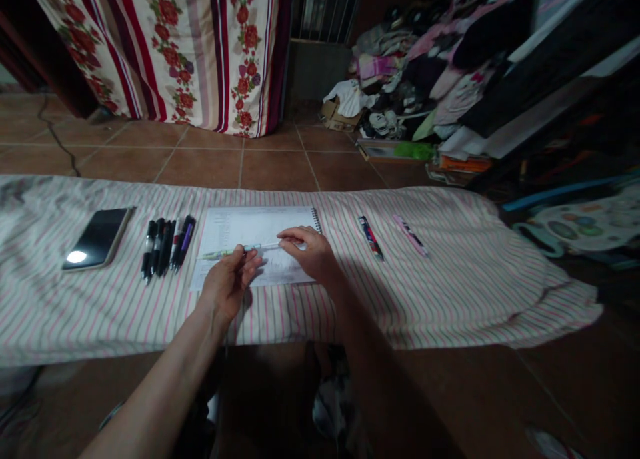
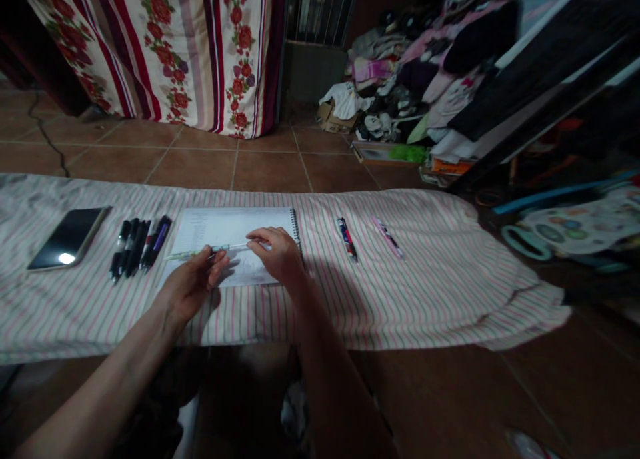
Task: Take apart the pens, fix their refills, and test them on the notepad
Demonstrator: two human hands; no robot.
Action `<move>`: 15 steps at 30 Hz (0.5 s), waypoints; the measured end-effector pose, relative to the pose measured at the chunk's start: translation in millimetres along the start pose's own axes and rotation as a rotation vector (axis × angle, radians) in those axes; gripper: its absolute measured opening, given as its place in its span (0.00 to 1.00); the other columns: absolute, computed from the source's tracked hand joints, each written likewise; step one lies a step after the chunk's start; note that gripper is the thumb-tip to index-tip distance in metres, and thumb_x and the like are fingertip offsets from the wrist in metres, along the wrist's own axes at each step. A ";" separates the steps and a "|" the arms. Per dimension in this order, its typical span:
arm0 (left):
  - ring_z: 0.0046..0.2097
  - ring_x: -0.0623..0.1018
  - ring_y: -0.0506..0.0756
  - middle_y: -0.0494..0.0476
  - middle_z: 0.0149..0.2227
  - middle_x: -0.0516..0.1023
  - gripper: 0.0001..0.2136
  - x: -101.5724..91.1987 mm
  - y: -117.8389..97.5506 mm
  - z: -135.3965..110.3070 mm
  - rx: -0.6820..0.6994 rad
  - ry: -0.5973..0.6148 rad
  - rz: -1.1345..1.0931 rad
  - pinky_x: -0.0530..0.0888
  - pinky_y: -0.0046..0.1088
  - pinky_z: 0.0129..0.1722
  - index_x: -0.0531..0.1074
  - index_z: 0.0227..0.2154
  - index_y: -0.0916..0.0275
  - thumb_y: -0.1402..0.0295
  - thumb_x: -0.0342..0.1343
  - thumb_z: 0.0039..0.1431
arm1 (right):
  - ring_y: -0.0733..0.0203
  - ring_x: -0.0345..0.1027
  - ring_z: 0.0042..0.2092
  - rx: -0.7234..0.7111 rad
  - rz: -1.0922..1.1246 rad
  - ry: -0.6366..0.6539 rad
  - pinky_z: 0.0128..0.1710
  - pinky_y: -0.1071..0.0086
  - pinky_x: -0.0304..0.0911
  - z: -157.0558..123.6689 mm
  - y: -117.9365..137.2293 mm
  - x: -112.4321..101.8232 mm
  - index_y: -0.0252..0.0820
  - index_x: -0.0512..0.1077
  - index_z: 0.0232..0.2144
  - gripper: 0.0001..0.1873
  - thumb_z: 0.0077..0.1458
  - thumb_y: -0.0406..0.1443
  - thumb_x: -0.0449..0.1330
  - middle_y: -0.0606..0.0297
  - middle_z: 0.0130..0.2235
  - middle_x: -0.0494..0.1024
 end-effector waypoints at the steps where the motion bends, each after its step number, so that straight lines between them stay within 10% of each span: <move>1: 0.22 0.77 0.48 0.55 0.24 0.75 0.06 1.0 0.6 -0.5 -0.003 0.002 -0.003 0.72 0.15 0.17 0.66 0.28 0.68 0.75 0.48 0.61 | 0.62 0.69 0.36 0.016 0.012 -0.001 0.41 0.68 0.62 -0.1 1.0 1.2 0.42 0.75 0.34 0.07 0.50 0.32 0.60 0.64 0.32 0.78; 15: 0.22 0.76 0.48 0.56 0.24 0.75 0.07 12.9 12.1 -2.3 -0.075 0.038 -0.095 0.76 0.18 0.22 0.67 0.27 0.68 0.75 0.48 0.61 | 0.64 0.68 0.33 0.162 0.138 0.041 0.38 0.69 0.63 0.9 6.1 16.1 0.44 0.74 0.35 0.11 0.46 0.36 0.63 0.67 0.30 0.76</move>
Point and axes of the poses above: each hand's wrist, its own z-axis towards the middle knuckle, its own x-axis out of the palm, y = z × x, the point moved 4 cm from there along z, towards the middle knuckle
